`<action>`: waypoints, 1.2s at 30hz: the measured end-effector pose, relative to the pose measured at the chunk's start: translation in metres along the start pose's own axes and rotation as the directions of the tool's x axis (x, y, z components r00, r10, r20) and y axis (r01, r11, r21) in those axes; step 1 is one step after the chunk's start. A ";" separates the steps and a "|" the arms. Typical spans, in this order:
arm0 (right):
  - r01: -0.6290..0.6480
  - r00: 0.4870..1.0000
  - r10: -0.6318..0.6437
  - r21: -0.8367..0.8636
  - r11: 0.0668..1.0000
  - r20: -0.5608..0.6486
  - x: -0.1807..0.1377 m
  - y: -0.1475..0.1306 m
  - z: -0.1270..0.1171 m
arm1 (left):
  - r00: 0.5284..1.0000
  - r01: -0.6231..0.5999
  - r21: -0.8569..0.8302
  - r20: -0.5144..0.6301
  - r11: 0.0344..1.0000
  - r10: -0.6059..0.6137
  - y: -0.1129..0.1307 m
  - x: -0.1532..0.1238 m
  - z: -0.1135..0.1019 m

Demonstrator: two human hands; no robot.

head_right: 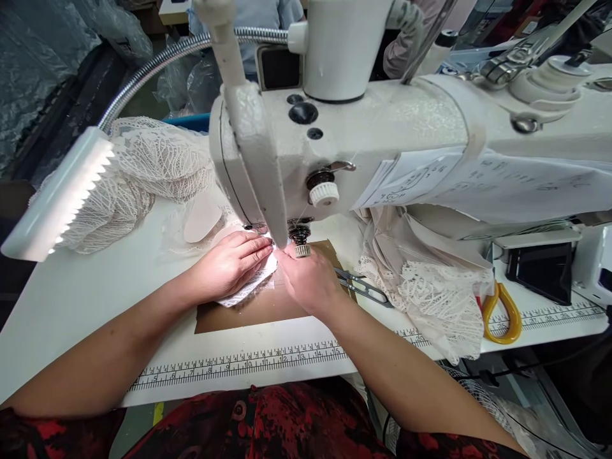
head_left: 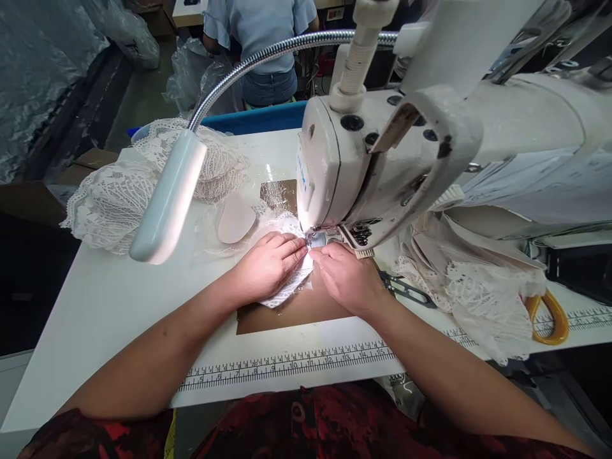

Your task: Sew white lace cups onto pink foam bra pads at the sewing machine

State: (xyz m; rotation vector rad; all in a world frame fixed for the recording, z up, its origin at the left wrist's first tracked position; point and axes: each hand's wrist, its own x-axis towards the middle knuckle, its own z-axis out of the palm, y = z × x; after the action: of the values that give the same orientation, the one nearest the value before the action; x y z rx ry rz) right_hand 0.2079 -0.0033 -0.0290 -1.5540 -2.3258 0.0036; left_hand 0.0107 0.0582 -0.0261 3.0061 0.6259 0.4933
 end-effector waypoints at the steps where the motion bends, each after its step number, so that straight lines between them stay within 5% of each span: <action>1: -0.002 1.000 0.002 0.011 1.000 0.006 0.000 0.001 0.000 | 1.000 0.003 -0.008 0.003 1.000 -0.003 -0.001 0.000 0.000; 17: 0.002 1.000 -0.006 0.138 0.990 0.024 -0.001 0.010 0.005 | 0.994 0.095 0.022 0.057 0.995 -0.096 -0.007 -0.002 -0.007; 22: -0.021 1.000 0.022 0.148 0.989 -0.002 -0.002 0.012 0.003 | 0.997 0.041 -0.106 0.063 0.994 -0.034 -0.003 -0.007 -0.013; 30: -0.025 0.999 0.022 0.126 0.992 0.027 0.000 0.009 0.000 | 0.986 0.163 -0.108 0.062 0.981 -0.157 0.006 -0.007 -0.015; 36: -0.002 0.999 -0.004 0.150 0.989 0.039 -0.002 0.010 -0.001 | 0.975 0.217 -0.273 0.109 0.937 -0.194 0.002 -0.006 -0.017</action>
State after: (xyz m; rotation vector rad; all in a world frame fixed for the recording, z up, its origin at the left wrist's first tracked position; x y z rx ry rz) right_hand 0.2183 -0.0014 -0.0304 -1.4910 -2.2975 0.2064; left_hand 0.0005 0.0538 -0.0118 2.6402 0.7795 0.4074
